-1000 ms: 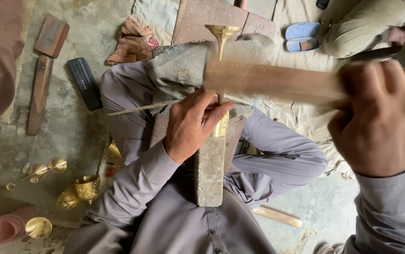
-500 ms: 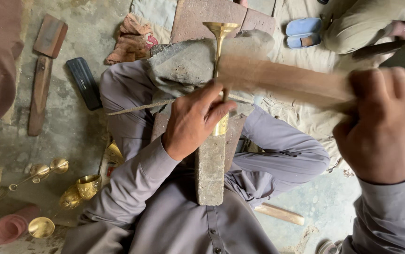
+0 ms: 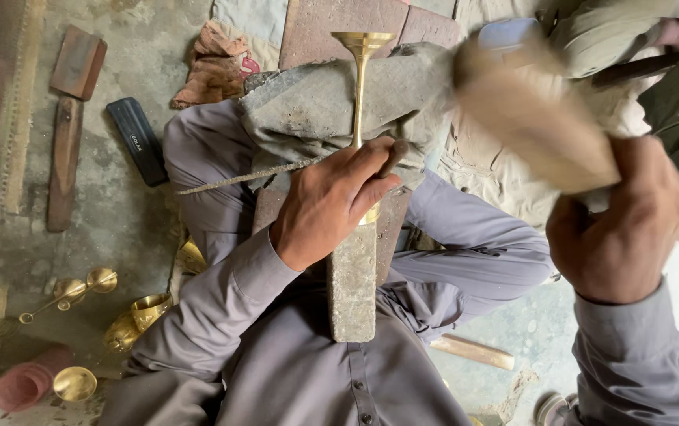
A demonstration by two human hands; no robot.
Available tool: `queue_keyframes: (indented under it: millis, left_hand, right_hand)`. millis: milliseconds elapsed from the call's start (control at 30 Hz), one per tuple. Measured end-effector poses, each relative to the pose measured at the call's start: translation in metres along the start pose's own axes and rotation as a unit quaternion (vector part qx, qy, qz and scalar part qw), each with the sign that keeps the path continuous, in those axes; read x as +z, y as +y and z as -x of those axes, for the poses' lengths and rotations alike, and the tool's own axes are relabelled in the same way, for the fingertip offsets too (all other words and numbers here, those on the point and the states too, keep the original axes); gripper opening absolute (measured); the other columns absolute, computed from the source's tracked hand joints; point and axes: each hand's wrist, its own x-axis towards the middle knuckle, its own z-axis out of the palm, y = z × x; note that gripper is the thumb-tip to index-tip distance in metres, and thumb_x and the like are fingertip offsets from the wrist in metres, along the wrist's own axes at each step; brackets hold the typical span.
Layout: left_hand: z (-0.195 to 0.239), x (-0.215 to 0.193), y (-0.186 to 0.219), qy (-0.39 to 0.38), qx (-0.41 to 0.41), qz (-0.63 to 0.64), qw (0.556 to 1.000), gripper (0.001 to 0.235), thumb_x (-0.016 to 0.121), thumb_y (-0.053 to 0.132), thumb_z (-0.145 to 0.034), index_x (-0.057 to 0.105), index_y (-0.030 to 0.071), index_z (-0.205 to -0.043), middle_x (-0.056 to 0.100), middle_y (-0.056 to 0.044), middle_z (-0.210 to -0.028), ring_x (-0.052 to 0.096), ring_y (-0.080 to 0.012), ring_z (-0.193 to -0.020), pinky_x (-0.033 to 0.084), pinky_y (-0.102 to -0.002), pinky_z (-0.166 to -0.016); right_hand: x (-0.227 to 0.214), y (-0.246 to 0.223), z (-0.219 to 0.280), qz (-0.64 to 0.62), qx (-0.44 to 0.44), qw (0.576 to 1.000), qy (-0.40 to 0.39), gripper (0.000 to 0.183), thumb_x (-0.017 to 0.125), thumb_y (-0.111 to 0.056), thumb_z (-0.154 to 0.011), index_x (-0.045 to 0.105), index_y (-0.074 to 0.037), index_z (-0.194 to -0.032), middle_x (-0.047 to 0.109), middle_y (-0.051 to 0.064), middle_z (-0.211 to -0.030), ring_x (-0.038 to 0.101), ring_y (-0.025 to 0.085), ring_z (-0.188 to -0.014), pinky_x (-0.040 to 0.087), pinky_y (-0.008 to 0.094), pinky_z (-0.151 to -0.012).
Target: The person sits on the floor and uses a wooden mallet to strike a metal chisel, engraving a decorative pattern onto a brass candlestick holder. The person repeatedly repositions the chisel and strikes it to create a textured design on the metal surface.
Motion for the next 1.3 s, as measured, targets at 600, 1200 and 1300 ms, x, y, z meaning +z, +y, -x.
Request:
queue_keyframes:
  millis: [600, 1200, 1300]
  left_hand:
    - [-0.023, -0.036, -0.038, -0.034, -0.083, 0.164, 0.982, 0.037, 0.070, 0.031, -0.100, 0.051, 0.004, -0.116, 0.076, -0.012, -0.091, 0.079, -0.0156, -0.074, 0.063, -0.028, -0.056]
    - [-0.086, -0.022, -0.026, -0.336, 0.032, 0.049, 0.940, 0.035, 0.072, 0.007, -0.091, 0.056, 0.007, -0.123, 0.077, -0.011, -0.074, 0.080, -0.0214, -0.077, 0.061, -0.036, -0.064]
    - [-0.086, -0.022, -0.024, -0.359, 0.045, 0.043, 0.931, 0.033, 0.069, 0.001, -0.090, 0.057, 0.008, -0.121, 0.077, -0.011, -0.078, 0.081, -0.0206, -0.080, 0.063, -0.035, -0.065]
  right_hand:
    - [-0.008, -0.056, 0.080, -0.198, 0.352, 0.899, -0.169, 0.043, 0.089, -0.024, -0.083, 0.064, 0.001, -0.109, 0.072, 0.016, -0.081, 0.069, 0.026, -0.067, 0.053, 0.038, -0.065]
    - [0.036, -0.058, 0.095, -0.520, 0.439, 0.732, 0.033, 0.052, 0.067, 0.011, -0.085, 0.051, 0.004, -0.134, 0.066, 0.012, -0.117, 0.066, 0.021, -0.110, 0.055, 0.034, -0.094]
    - [0.039, -0.068, 0.083, -0.567, 0.389, 0.723, 0.067, 0.052, 0.065, 0.009, -0.088, 0.044, 0.001, -0.135, 0.065, 0.010, -0.118, 0.066, 0.020, -0.110, 0.056, 0.033, -0.095]
